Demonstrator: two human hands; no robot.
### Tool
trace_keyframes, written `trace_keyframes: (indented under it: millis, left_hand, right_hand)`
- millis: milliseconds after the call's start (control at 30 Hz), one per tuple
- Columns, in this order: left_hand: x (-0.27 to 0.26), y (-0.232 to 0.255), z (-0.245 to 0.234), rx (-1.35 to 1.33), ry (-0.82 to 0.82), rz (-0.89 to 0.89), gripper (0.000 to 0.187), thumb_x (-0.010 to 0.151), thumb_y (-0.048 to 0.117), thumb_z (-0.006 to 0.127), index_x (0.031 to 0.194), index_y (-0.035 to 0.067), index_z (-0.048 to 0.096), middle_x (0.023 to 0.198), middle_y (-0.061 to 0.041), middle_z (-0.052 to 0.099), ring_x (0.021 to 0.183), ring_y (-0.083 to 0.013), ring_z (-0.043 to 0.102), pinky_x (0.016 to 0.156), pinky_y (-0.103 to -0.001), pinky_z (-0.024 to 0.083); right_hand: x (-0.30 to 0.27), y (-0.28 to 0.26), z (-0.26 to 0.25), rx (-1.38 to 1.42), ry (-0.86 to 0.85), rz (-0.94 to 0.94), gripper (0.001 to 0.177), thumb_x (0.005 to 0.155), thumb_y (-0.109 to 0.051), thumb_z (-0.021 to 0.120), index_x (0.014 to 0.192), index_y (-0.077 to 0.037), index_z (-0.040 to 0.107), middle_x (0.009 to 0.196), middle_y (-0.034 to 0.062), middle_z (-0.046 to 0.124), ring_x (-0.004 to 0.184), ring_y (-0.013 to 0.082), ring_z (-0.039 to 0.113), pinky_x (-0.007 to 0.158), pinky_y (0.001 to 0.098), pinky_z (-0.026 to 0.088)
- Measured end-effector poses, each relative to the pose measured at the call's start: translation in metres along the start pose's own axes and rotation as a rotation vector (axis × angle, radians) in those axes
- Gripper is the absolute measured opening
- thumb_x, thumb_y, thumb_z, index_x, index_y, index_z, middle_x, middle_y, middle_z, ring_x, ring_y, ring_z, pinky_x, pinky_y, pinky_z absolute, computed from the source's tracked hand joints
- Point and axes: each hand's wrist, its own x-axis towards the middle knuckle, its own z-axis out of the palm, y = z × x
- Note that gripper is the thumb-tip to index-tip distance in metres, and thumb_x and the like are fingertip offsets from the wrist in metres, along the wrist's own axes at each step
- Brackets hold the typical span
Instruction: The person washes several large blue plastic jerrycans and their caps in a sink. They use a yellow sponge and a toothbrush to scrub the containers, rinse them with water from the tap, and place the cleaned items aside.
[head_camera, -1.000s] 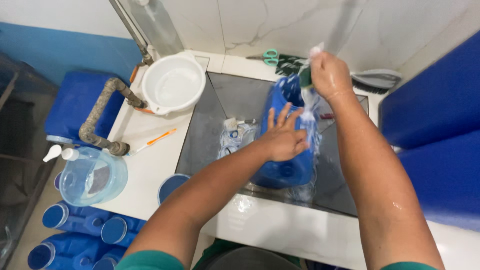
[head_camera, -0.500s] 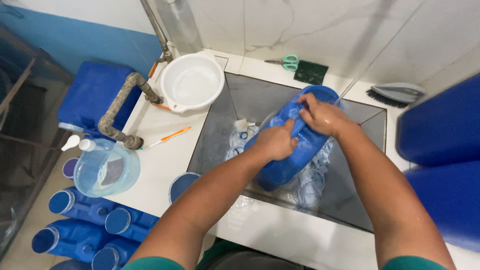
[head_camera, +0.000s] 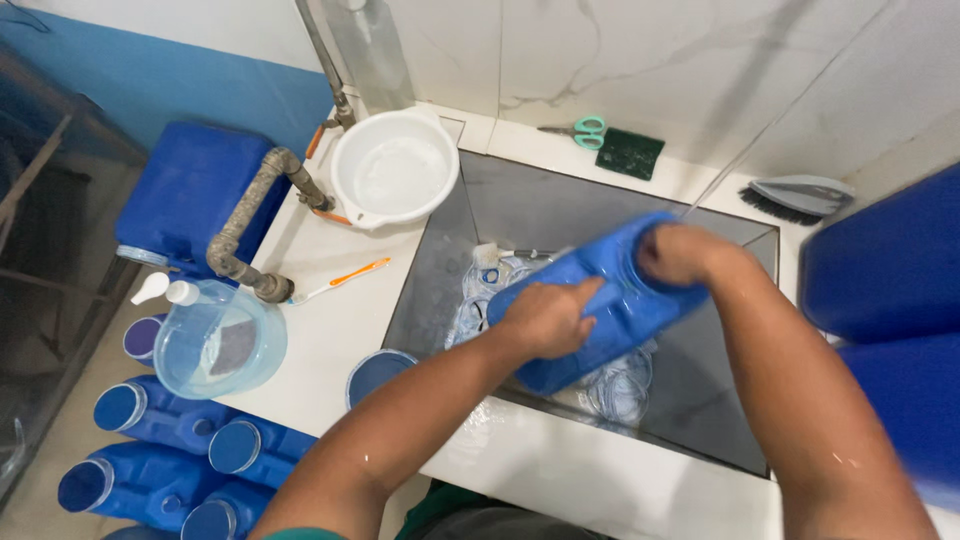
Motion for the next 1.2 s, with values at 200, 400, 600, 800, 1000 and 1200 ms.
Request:
trace_keyframes:
  millis: [200, 400, 600, 800, 1000, 1200]
  left_hand:
    - [-0.037, 0.038, 0.003, 0.217, -0.15, 0.27, 0.046, 0.088, 0.029, 0.064, 0.132, 0.018, 0.06, 0.086, -0.011, 0.075, 0.081, -0.0325, 0.073, 0.08, -0.049, 0.053]
    - [-0.076, 0.08, -0.012, 0.169, -0.035, 0.543, 0.053, 0.083, 0.022, 0.054, 0.135, 0.02, 0.061, 0.08, -0.01, 0.073, 0.075, -0.033, 0.071, 0.082, -0.05, 0.052]
    - [-0.121, 0.088, -0.027, 0.141, -0.091, 0.561, 0.046, 0.1, 0.018, 0.047, 0.144, 0.016, 0.059, 0.081, -0.01, 0.07, 0.076, -0.0308, 0.07, 0.08, -0.046, 0.051]
    - [-0.11, 0.079, -0.015, 0.191, 0.04, 0.533, 0.044, 0.098, 0.018, 0.049, 0.139, 0.017, 0.062, 0.076, -0.01, 0.067, 0.072, -0.0306, 0.068, 0.077, -0.046, 0.05]
    - [-0.067, 0.045, 0.005, 0.271, 0.055, 0.393, 0.045, 0.094, 0.017, 0.053, 0.138, 0.015, 0.064, 0.077, -0.01, 0.07, 0.07, -0.0296, 0.068, 0.074, -0.045, 0.051]
    - [-0.021, 0.009, 0.002, 0.103, -0.013, -0.002, 0.057, 0.09, 0.033, 0.069, 0.141, 0.01, 0.055, 0.094, -0.017, 0.072, 0.088, -0.0377, 0.071, 0.077, -0.053, 0.054]
  right_hand:
    - [-0.013, -0.06, 0.045, 0.223, 0.124, 0.075, 0.024, 0.088, -0.029, 0.068, 0.098, -0.011, 0.078, 0.104, 0.0187, 0.076, 0.094, 0.0373, 0.072, 0.086, 0.0463, 0.057]
    - [0.023, -0.124, 0.044, 0.26, 0.249, 0.064, 0.025, 0.085, -0.029, 0.07, 0.103, -0.011, 0.075, 0.104, 0.0188, 0.076, 0.095, 0.0373, 0.072, 0.086, 0.0467, 0.057]
    - [0.036, -0.148, 0.034, 0.228, 0.245, 0.047, 0.03, 0.083, -0.028, 0.073, 0.108, -0.012, 0.072, 0.104, 0.0189, 0.076, 0.096, 0.0372, 0.072, 0.087, 0.0471, 0.057]
    - [0.027, -0.142, 0.027, 0.191, 0.245, 0.061, 0.036, 0.08, -0.028, 0.075, 0.112, -0.012, 0.069, 0.103, 0.0191, 0.075, 0.097, 0.0371, 0.072, 0.087, 0.0475, 0.057]
    - [-0.048, -0.098, -0.01, 0.086, 0.154, 0.161, 0.043, 0.078, -0.027, 0.078, 0.117, -0.013, 0.066, 0.103, 0.0192, 0.075, 0.098, 0.0371, 0.072, 0.088, 0.0478, 0.057]
    - [-0.086, -0.055, -0.079, -0.034, 0.05, 0.288, 0.051, 0.075, -0.026, 0.081, 0.121, -0.013, 0.063, 0.102, 0.0193, 0.075, 0.099, 0.037, 0.072, 0.088, 0.0482, 0.056]
